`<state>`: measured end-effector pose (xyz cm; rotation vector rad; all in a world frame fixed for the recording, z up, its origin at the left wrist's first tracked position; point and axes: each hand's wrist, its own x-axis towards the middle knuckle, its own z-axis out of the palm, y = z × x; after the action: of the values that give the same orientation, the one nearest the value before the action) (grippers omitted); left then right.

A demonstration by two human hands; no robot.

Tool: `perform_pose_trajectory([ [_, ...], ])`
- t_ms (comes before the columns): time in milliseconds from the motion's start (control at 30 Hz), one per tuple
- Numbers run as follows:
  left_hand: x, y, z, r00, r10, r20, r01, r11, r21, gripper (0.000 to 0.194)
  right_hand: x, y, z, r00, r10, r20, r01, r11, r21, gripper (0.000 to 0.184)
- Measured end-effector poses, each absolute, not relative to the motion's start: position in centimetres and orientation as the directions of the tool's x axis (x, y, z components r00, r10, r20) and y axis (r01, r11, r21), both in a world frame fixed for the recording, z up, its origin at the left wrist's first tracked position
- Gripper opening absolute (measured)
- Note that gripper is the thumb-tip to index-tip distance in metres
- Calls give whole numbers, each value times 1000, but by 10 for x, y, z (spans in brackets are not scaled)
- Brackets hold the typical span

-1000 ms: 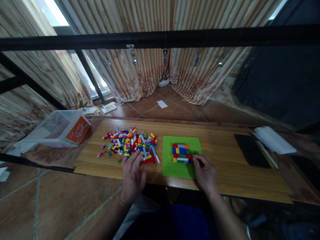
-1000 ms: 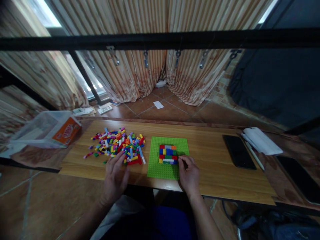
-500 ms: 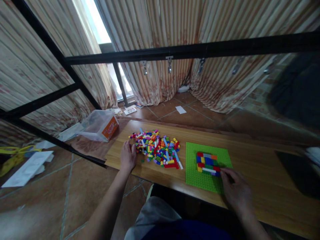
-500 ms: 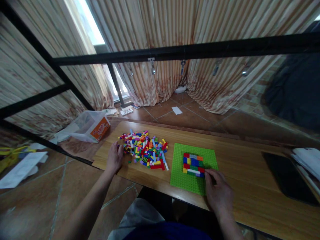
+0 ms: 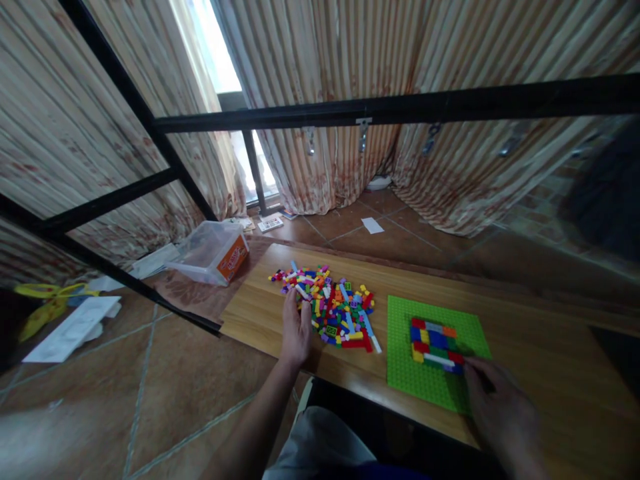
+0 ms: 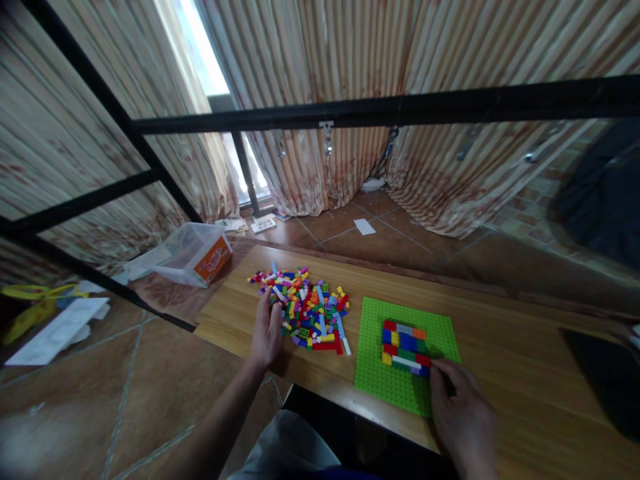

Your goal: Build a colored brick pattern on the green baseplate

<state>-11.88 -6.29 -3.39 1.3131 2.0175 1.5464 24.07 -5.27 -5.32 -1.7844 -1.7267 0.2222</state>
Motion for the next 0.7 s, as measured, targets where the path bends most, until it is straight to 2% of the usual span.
perform_pose_trajectory([
  [200, -122, -65, -29, -586, 753, 300, 401, -52, 915, 43, 241, -53, -53, 124, 946, 299, 832, 65, -551, 43],
  [333, -146, -55, -24, -593, 696, 405, 525, -47, 850, 31, 240, -53, -53, 116, 945, 307, 836, 74, -544, 42],
  [467, -162, -37, -15, -451, 761, 467, 730, 13, 683, 27, 240, -52, -53, 107, 947, 303, 840, 77, -537, 41],
  [600, -152, -13, -3, -235, 875, 423, 907, 41, 418, 29, 240, -52, -53, 114, 951, 288, 832, 67, -550, 41],
  [700, -138, 3, 4, -189, 906, 380, 957, 83, 278, 27, 237, -52, -52, 133, 948, 288, 821, 58, -568, 40],
])
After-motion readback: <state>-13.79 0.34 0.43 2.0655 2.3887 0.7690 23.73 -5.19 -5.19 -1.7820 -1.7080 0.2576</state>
